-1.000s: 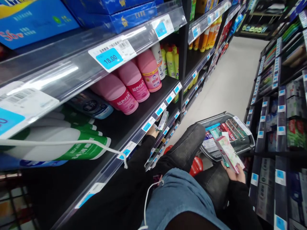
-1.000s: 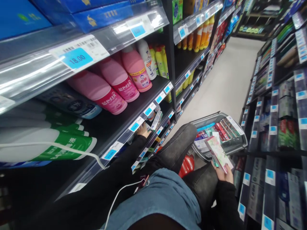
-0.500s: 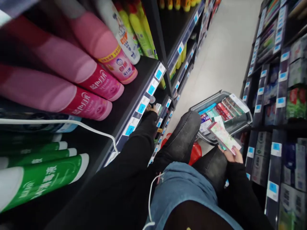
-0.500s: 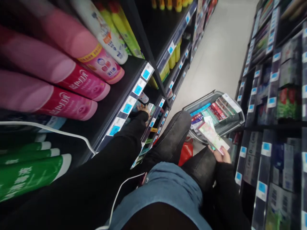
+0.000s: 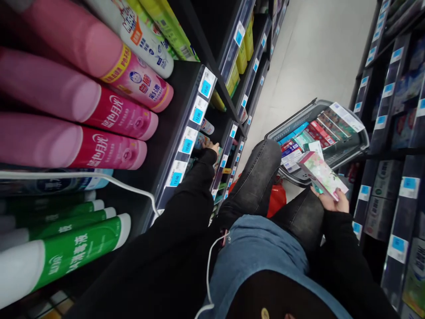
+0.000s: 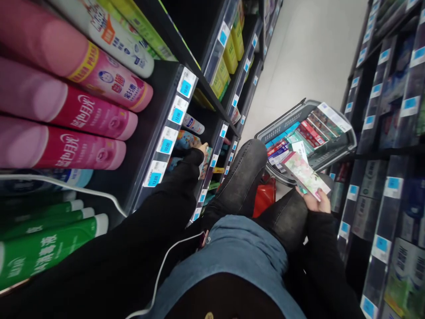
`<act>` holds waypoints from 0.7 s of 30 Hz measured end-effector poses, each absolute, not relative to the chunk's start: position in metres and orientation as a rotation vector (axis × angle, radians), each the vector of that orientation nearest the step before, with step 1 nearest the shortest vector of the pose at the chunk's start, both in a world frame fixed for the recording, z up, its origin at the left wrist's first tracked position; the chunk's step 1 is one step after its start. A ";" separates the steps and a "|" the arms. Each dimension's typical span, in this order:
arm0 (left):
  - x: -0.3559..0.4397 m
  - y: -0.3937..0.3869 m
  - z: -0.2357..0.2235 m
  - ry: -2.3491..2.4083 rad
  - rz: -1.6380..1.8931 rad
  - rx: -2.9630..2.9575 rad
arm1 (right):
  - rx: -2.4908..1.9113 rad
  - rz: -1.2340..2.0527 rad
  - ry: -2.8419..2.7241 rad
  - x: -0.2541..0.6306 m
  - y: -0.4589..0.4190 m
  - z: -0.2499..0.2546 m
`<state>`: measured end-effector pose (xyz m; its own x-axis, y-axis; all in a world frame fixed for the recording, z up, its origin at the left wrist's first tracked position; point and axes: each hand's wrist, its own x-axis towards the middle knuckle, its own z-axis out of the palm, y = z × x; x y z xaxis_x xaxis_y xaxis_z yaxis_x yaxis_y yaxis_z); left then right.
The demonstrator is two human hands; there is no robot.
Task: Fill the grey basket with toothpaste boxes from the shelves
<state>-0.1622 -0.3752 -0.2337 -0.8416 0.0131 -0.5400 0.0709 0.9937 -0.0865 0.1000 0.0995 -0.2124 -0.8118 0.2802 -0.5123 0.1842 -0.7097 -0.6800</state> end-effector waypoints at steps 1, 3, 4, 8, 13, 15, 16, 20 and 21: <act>-0.155 -0.378 -0.233 2.576 -0.177 0.062 | -0.937 2.695 -1.169 0.100 0.100 -0.213; -0.136 -0.384 -0.232 2.585 -0.219 0.058 | -0.921 2.699 -1.153 0.101 0.101 -0.213; -0.125 -0.387 -0.231 2.587 -0.229 0.047 | -0.912 2.703 -1.146 0.101 0.100 -0.212; -0.075 -0.399 -0.227 2.617 -0.236 0.017 | -0.906 2.706 -1.120 0.100 0.098 -0.208; -0.021 -0.413 -0.226 2.843 -0.149 -0.154 | -0.888 2.718 -1.146 0.101 0.098 -0.209; -0.009 -0.420 -0.225 2.858 -0.085 -0.452 | -0.887 2.725 -1.157 0.102 0.099 -0.211; -0.007 -0.423 -0.224 2.839 -0.053 -0.576 | -0.890 2.726 -1.160 0.103 0.099 -0.211; -0.008 -0.434 -0.212 2.748 0.030 -0.777 | -0.897 2.729 -1.153 0.103 0.097 -0.210; -0.009 -0.435 -0.209 2.736 0.044 -0.792 | -0.895 2.725 -1.147 0.102 0.097 -0.210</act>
<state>-0.0089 -0.4349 -0.2085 -0.8061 -0.5182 -0.2858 -0.5272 0.8482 -0.0509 0.1024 0.0967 -0.2097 -0.8309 0.2612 -0.4914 0.1688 -0.7231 -0.6698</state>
